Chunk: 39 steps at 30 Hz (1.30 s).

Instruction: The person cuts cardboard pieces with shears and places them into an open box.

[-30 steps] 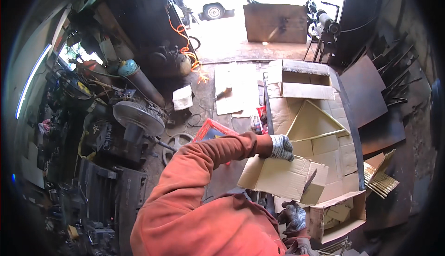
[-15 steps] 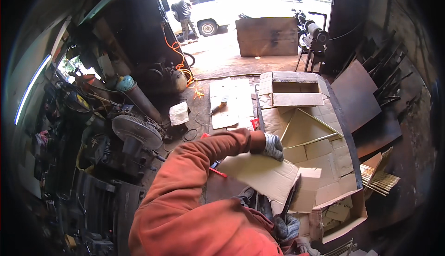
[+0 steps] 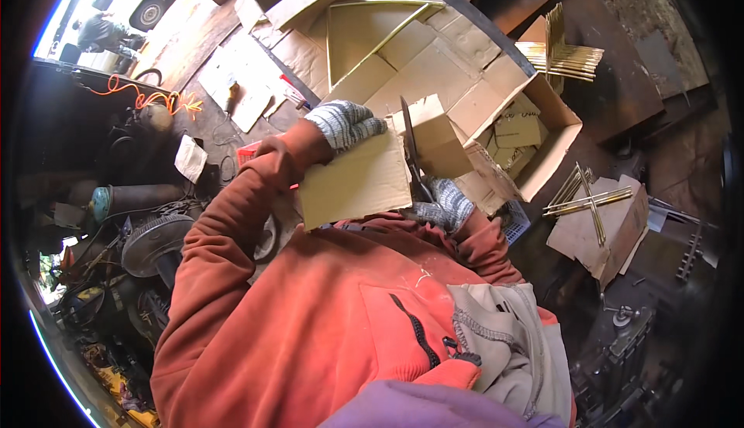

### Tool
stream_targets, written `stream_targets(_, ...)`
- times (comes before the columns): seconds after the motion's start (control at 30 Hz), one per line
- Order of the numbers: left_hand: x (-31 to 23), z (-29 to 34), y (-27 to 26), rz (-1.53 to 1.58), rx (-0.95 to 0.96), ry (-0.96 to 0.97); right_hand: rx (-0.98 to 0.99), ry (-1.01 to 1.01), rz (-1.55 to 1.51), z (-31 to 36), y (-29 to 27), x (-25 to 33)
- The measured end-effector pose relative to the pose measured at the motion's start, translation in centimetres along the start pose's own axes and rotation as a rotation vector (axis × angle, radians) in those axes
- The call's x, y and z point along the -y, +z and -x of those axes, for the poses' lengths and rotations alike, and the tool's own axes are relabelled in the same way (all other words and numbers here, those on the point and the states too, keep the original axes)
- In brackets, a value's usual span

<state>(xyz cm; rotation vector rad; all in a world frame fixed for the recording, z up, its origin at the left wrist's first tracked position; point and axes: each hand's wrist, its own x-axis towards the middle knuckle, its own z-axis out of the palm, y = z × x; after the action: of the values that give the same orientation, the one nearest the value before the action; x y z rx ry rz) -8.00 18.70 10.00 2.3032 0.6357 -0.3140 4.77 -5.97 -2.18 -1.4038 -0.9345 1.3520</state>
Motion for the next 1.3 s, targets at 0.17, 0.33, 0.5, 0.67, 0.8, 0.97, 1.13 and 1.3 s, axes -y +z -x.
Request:
stream_targets(0.17,-0.4,-0.4,0.8,0.150,-0.014,-0.118,0.056,0.195,0.084,0.9,0.8,3.8)
stream_targets(0.33,-1.6,-0.6,1.8,-0.198,0.028,0.073,0.106,0.213,0.131,0.6,0.5,6.1)
stream_targets(0.5,-1.2,-0.6,2.2,-0.149,0.068,-0.017,-0.003,-0.148,0.297,-0.6,1.5,1.3)
stream_targets(0.67,-0.3,-0.9,0.5,0.002,0.156,-0.021,-0.290,-0.233,0.373,-0.5,3.4,0.8)
stream_targets(0.8,-0.6,-1.2,1.7,-0.043,0.161,0.020,-0.098,-0.106,0.343,-1.7,1.5,-1.0)
stream_targets(0.97,-1.1,-0.9,1.0,0.137,0.165,-0.015,-0.177,0.076,-0.112,-2.8,1.7,-2.5)
stream_targets(1.13,0.8,-2.6,1.6,0.366,0.234,-0.061,-0.143,-0.208,0.328,-2.5,1.5,-3.1)
stream_targets(1.3,-0.5,-3.2,2.2,0.299,0.306,-0.083,-0.079,0.238,-0.307,-3.8,0.5,-3.4)
